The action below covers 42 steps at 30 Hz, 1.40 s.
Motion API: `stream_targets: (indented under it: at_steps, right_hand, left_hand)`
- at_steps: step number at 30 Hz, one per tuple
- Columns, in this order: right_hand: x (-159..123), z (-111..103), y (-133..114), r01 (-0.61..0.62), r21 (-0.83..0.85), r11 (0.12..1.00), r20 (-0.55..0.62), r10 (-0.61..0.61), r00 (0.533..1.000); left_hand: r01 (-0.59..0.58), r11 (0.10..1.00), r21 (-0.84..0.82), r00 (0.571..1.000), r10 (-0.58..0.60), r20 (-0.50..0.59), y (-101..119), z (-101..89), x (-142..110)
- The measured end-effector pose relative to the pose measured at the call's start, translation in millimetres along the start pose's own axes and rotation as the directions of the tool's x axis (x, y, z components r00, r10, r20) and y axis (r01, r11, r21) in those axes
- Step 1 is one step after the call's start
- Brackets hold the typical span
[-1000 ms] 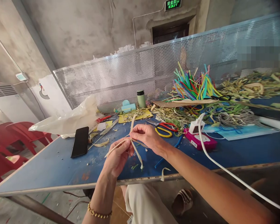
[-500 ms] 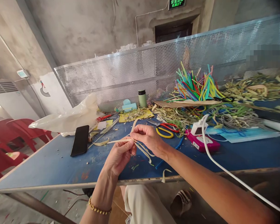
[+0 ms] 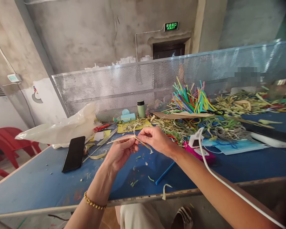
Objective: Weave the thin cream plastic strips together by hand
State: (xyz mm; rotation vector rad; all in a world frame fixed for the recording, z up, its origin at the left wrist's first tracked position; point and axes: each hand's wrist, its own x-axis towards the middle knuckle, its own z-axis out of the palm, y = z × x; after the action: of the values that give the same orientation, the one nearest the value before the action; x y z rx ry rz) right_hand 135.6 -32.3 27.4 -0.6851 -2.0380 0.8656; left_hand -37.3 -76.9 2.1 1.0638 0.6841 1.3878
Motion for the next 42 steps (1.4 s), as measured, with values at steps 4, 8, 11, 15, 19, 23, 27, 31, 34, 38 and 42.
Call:
stream_targets:
  at_steps: [4, 8, 11, 15, 19, 23, 27, 31, 34, 38, 42]
  right_hand:
    - [5.1, -10.9, 0.7, 0.073, -0.135, 0.988, -0.039, -0.079, 0.996]
    - [4.7, -13.6, 10.8, 0.109, -0.125, 0.986, -0.029, -0.114, 0.993]
    - [2.5, -11.6, 18.3, 0.097, -0.055, 0.994, -0.017, -0.098, 0.995]
    - [0.6, -8.0, 22.7, 0.063, 0.004, 0.998, -0.006, -0.063, 0.998]
    - [0.9, -6.6, 22.5, 0.042, 0.018, 0.999, 0.012, -0.042, 0.999]
    - [2.9, -11.8, 23.5, 0.056, -0.077, 0.995, 0.013, -0.055, 0.998]
    - [4.0, -18.8, 20.9, 0.192, -0.269, 0.944, -0.174, -0.244, 0.954]
    - [3.7, -13.1, 15.4, 0.3, -0.293, 0.908, -0.024, -0.321, 0.947]
    - [3.7, -4.9, 15.0, 0.297, -0.331, 0.896, 0.107, -0.277, 0.955]
    - [3.4, -3.7, 16.5, 0.2, -0.3, 0.933, 0.144, -0.163, 0.976]
    - [2.3, -11.4, 14.7, 0.046, -0.156, 0.987, -0.003, -0.047, 0.999]
  left_hand:
    - [0.026, 1.0, -0.007, 0.999, -0.026, 0.021, 0.5, 4.3, 11.5]
    - [0.054, 0.997, -0.052, 0.998, -0.052, 0.046, -3.9, 7.1, 16.1]
    - [0.058, 0.997, -0.05, 0.997, -0.055, 0.061, -7.7, 6.7, 14.8]
    - [0.041, 0.998, -0.046, 0.997, -0.038, 0.072, -8.0, 5.0, 11.8]
    - [0.021, 0.999, -0.026, 0.997, -0.019, 0.069, -5.1, 5.1, 10.8]
    - [-0.011, 0.997, 0.078, 0.999, 0.007, 0.047, -4.8, 5.2, 11.3]
    - [-0.052, 0.948, 0.315, 0.999, 0.054, 0.002, -7.2, 4.4, 12.4]
    - [-0.056, 0.876, 0.48, 0.996, 0.081, -0.03, -10.9, 4.5, 13.0]
    - [-0.05, 0.823, 0.566, 0.996, 0.084, -0.035, -12.6, 5.3, 11.5]
    - [-0.032, 0.794, 0.607, 0.999, 0.034, 0.008, -10.6, 7.1, 7.3]
    - [-0.025, 0.856, 0.516, 0.999, 0.043, -0.022, -7.3, 6.5, 6.4]
